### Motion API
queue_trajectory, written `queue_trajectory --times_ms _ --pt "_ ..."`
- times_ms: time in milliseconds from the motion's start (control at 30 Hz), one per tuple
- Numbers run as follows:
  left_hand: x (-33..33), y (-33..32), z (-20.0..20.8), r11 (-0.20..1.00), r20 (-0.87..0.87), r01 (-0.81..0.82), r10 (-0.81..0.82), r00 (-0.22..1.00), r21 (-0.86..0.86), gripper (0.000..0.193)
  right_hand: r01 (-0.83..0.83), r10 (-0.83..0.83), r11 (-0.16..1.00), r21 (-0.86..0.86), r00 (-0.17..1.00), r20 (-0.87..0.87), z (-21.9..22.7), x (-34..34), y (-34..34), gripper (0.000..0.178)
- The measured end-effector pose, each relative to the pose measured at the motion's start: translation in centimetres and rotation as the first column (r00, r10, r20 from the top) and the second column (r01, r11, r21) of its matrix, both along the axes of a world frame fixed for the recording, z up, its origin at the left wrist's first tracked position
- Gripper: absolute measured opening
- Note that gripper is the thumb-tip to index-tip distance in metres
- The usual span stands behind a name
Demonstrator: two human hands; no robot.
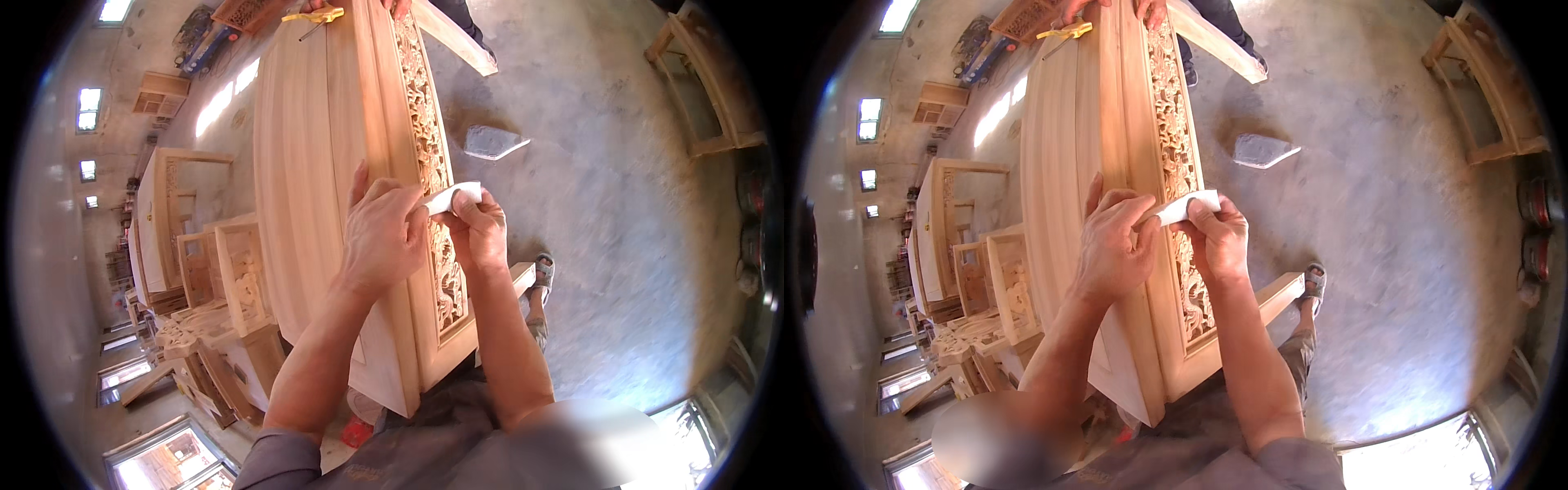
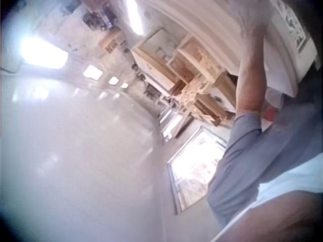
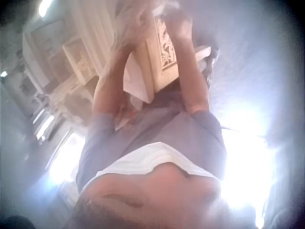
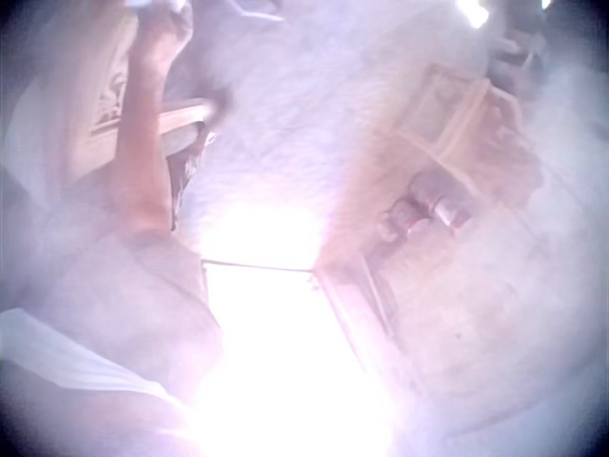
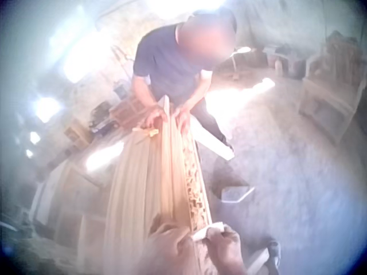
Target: The person sands the surfaces and carved details of a wooden table by hand with a piece of sandpaper, while another person helps stabilize the furniture and uses an air blow gun to clear sawdust.
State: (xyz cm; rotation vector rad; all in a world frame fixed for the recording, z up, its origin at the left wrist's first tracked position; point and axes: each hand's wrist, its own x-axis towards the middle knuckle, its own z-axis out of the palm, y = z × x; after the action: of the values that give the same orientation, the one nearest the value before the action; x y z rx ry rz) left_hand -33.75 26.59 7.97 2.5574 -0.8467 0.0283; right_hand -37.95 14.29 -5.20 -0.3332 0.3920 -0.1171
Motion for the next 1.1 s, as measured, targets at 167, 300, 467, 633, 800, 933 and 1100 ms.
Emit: queue_trajectory --times_ms 167,300,467,633,800,933,1100 --pt "0.7 1.1 -0.3 0.997 -0.030 0.042 -0.040 0.999 0.071 0.011 0.043 0.063 0.237 -0.971 0.996 0.059 4.3 -0.3 -2.5 0.037" --pt "0.7 1.0 -0.1 1.000 -0.062 0.010 -0.009 0.998 0.020 0.027 0.024 0.421 -0.135 -0.991 0.906 -0.035 6.6 1.8 -2.7 0.034" --pt "0.4 1.5 0.0 0.996 -0.077 0.086 -0.088 0.993 -0.036 0.048 -0.455 0.415 0.577 -0.678 0.879 -0.237 4.5 -0.1 -0.9 0.019" --pt "0.7 1.6 -0.1 0.997 -0.137 0.059 -0.066 0.988 -0.052 0.050 -0.353 0.347 0.863 -0.362 0.934 -0.085 3.1 -1.5 0.2 0.012" --pt "0.6 1.6 -0.5 0.999 -0.098 0.039 -0.042 0.994 -0.035 0.054 -0.321 0.290 0.880 -0.350 0.947 -0.139 3.3 -2.1 -0.5 0.005" --pt "0.1 1.1 -0.9 0.999 -0.083 -0.029 0.026 0.996 -0.043 0.053 -0.086 -0.049 0.890 -0.448 0.958 -0.282 5.2 -2.6 0.7 0.006" --pt "0.3 0.6 -0.4 0.997 -0.019 0.060 -0.059 0.998 0.039 0.025 0.195 -0.375 0.711 -0.676 0.918 -0.130 5.0 -2.9 2.8 0.010"
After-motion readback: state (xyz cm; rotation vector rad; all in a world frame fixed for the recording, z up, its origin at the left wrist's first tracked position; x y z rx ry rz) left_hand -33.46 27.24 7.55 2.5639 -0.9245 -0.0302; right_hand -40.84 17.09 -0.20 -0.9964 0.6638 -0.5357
